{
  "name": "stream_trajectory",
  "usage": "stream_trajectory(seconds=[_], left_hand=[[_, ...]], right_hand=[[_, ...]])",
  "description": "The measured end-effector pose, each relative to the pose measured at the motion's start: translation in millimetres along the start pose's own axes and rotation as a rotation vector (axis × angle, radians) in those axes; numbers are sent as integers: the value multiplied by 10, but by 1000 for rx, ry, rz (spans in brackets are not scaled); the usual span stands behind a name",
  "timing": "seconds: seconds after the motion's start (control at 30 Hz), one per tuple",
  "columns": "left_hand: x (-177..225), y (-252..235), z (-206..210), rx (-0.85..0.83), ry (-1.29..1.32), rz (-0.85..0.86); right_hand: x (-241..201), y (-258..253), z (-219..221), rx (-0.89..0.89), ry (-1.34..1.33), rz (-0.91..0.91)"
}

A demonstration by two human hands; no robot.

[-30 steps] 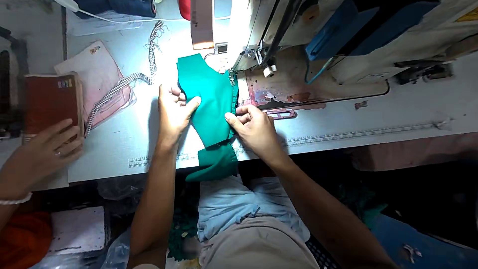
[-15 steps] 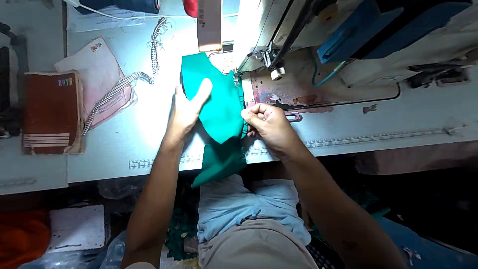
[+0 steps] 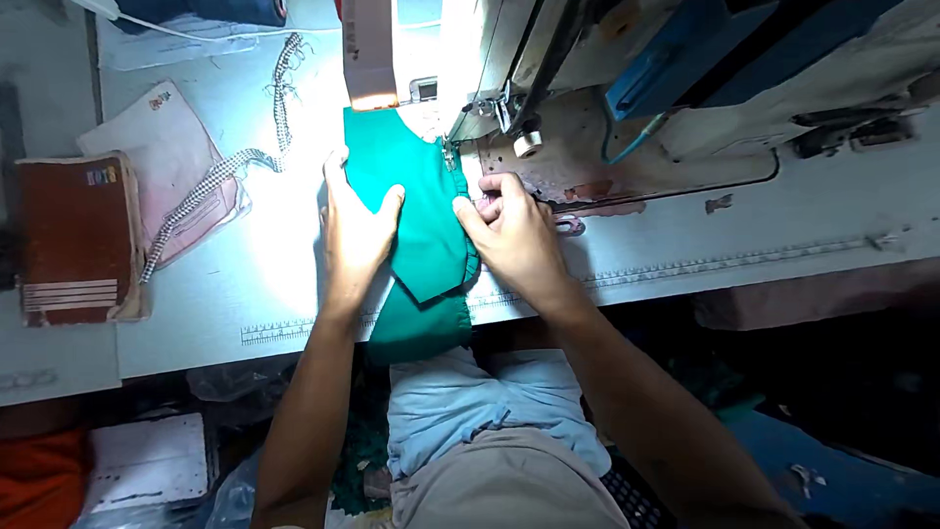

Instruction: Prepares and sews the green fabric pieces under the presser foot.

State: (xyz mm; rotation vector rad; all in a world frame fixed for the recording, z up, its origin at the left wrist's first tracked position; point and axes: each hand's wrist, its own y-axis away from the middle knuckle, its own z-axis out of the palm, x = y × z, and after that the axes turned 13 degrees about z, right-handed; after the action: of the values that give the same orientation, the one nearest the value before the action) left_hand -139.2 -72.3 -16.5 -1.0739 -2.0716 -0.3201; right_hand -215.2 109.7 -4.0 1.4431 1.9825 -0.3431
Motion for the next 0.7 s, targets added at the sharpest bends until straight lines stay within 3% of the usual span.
stream_trajectory(seconds=[0.1,0.27,0.4,0.5,0.6,0.7], left_hand=[[-41,-41,-10,-3,-17,44],[-136,-21,-11,29,15,152],[-142,-94,-54,-6,19,154],[-107,-165,-117,-121,-228,112],[-33,-129,-71,-95,-626,386],[23,-161,35,-177,-417,925]], right_hand=[[-25,-184,108,-15,-13,-10],[156,-267,128,-80,-350,-61],[74,21,44,-36,-102,-87],[19,69,99,-18,30,-150],[3,53,156,14,80,-179],[-5,37,195,42,99,-177]])
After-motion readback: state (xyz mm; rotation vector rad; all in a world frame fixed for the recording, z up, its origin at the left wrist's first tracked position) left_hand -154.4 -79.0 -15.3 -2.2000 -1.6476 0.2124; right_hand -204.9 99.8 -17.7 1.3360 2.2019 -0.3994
